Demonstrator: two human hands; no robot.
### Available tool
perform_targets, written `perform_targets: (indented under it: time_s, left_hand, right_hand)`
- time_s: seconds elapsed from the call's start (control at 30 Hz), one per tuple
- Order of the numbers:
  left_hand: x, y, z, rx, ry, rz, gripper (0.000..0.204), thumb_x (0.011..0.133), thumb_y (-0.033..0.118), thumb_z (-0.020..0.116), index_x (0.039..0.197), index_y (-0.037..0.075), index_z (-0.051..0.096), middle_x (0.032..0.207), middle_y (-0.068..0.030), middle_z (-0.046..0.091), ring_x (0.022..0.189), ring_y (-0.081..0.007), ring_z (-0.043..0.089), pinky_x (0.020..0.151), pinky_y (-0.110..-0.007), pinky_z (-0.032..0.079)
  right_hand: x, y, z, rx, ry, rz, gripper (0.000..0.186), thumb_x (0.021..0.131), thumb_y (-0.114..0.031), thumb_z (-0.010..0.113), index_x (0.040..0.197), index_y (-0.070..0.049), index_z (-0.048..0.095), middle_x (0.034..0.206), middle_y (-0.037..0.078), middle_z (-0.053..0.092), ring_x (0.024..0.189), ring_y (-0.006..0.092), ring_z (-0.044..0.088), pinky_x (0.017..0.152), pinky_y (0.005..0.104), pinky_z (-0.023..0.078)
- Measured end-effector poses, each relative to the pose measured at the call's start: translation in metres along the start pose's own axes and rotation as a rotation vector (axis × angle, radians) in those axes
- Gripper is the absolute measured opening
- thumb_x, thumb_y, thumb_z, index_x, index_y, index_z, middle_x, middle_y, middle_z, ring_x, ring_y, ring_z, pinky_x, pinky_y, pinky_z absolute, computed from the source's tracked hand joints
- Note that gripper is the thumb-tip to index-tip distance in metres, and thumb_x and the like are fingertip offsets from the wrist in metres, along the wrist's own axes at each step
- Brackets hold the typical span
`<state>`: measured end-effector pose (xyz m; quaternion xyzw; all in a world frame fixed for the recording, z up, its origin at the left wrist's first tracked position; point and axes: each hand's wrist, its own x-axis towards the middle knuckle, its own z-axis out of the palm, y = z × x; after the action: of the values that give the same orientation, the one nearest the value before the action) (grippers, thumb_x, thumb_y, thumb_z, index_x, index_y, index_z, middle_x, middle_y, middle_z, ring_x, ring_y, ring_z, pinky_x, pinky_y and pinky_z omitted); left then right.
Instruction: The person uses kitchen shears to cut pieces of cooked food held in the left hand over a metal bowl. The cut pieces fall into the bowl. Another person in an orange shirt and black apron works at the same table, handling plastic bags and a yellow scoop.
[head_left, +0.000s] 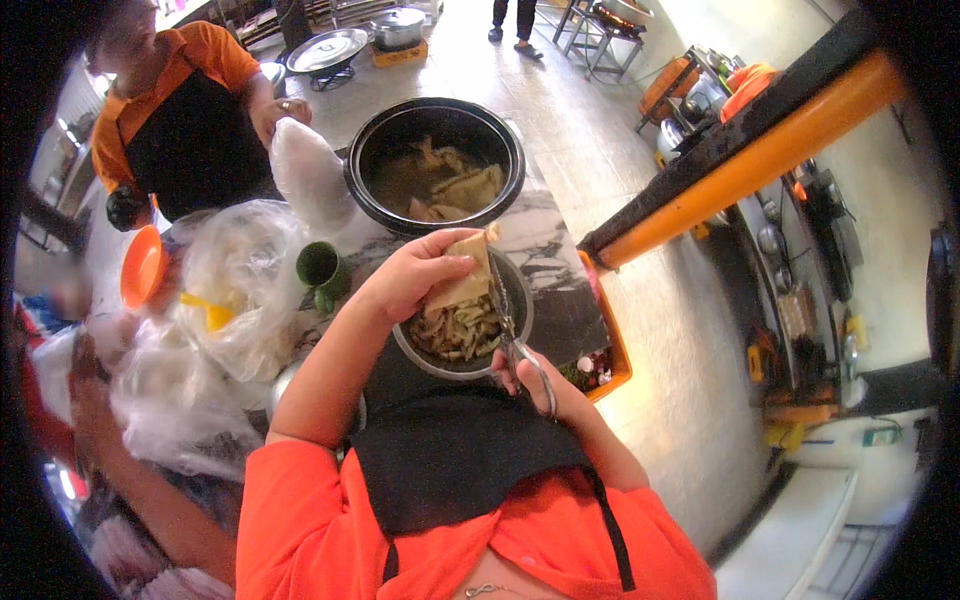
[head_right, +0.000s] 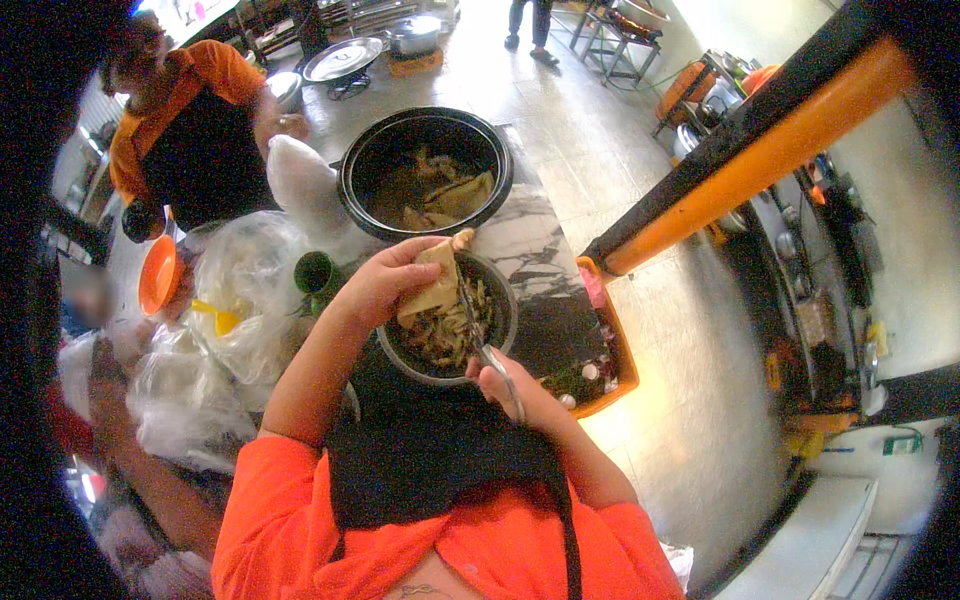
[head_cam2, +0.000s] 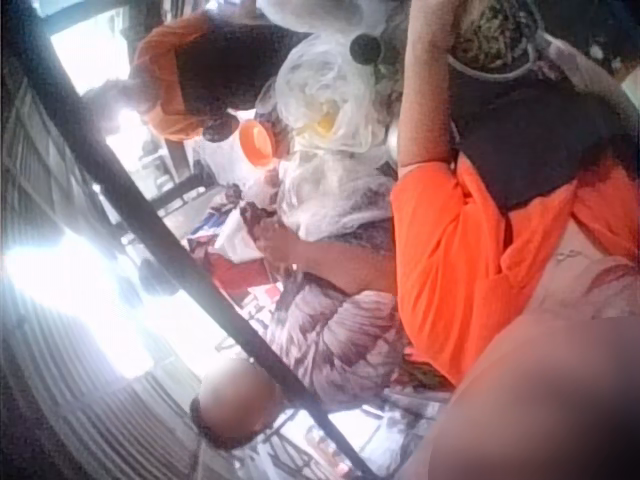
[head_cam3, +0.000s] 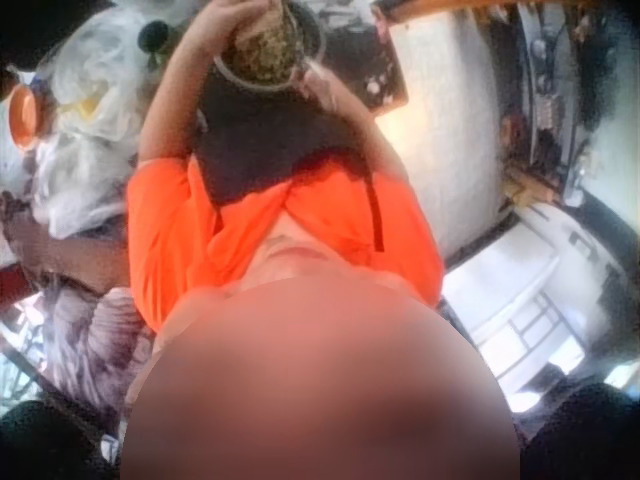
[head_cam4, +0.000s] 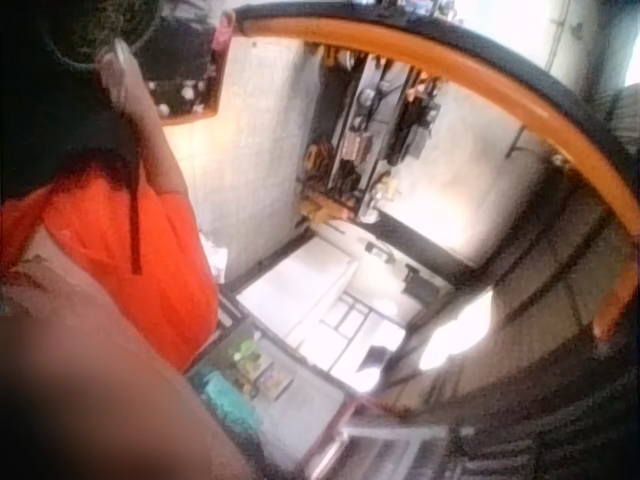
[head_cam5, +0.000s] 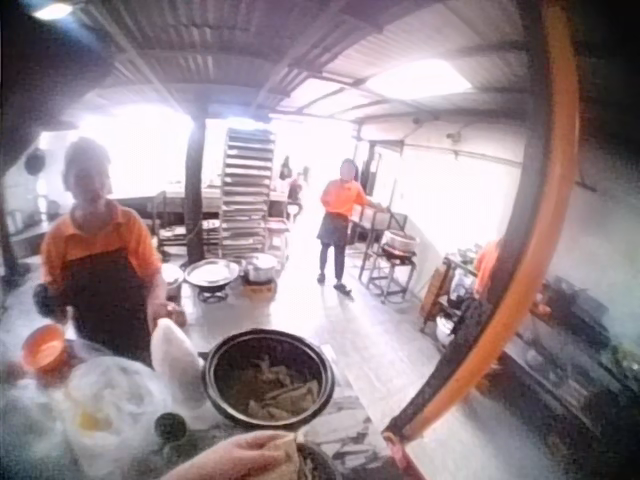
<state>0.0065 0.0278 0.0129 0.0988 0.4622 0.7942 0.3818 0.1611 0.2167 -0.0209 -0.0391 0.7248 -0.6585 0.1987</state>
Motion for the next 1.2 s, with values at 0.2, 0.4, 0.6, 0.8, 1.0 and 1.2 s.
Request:
perform_targets:
  time_s: [0.2,0.4,0.6,0.8,1.0,1.2]
  left_hand:
    - [-0.002,-0.006,-0.002,-0.003,-0.146,-0.116,0.046,0.084,0.008,0.059,0.126,0.0,0.045,0.109,-0.0096,0.057,0.096,-0.0156,0.058,0.084,-0.03,0.047]
    - [-0.002,-0.019,-0.001,-0.037,-0.138,-0.145,0.044,0.082,0.012,0.062,0.122,0.001,0.046,0.108,-0.0091,0.057,0.095,-0.0178,0.058,0.084,-0.032,0.047]
    - [-0.001,-0.036,-0.007,-0.057,0.022,-0.196,0.024,0.083,0.013,0.062,0.104,0.004,0.051,0.094,-0.006,0.059,0.084,-0.0143,0.059,0.074,-0.029,0.05]
    - [0.002,-0.023,-0.017,-0.225,0.117,0.015,0.018,0.086,0.012,0.058,0.102,0.007,0.052,0.091,-0.0039,0.061,0.081,-0.0135,0.06,0.072,-0.028,0.049]
    - [0.007,-0.013,-0.011,-0.153,0.07,0.07,0.022,0.087,0.014,0.056,0.106,0.005,0.051,0.095,-0.0056,0.06,0.085,-0.0145,0.06,0.076,-0.028,0.049]
    - [0.007,-0.02,-0.006,-0.032,0.052,0.075,0.022,0.084,0.012,0.061,0.103,0.005,0.051,0.091,-0.0019,0.058,0.08,-0.0091,0.056,0.071,-0.024,0.047]
  right_hand:
    - [0.0,0.002,0.0,0.095,-0.014,0.002,0.078,0.075,-0.079,0.032,0.092,-0.004,0.047,0.07,-0.001,0.042,0.062,0.0092,0.04,0.056,0.0221,0.033]
    - [0.005,0.003,0.006,0.168,0.07,-0.021,0.069,0.078,-0.074,0.037,0.087,-0.006,0.047,0.066,-0.001,0.042,0.056,0.0089,0.04,0.05,0.0219,0.032]
    - [0.011,0.0,0.011,0.139,0.16,0.04,0.066,0.081,-0.069,0.037,0.081,-0.004,0.044,0.065,0.0,0.041,0.053,0.0084,0.039,0.049,0.0224,0.033]
    - [0.006,0.009,0.006,0.022,0.066,0.006,0.063,0.084,-0.067,0.037,0.09,-0.004,0.047,0.069,0.0,0.042,0.059,0.0092,0.041,0.055,0.0233,0.036]
    - [0.003,0.015,0.006,-0.08,0.039,-0.107,0.061,0.085,-0.065,0.039,0.092,-0.005,0.046,0.077,0.004,0.045,0.071,0.0151,0.043,0.065,0.0282,0.038]
    - [0.005,0.006,0.007,-0.122,0.117,-0.103,0.063,0.084,-0.066,0.038,0.09,-0.005,0.047,0.073,0.004,0.043,0.067,0.0132,0.042,0.062,0.0271,0.038]
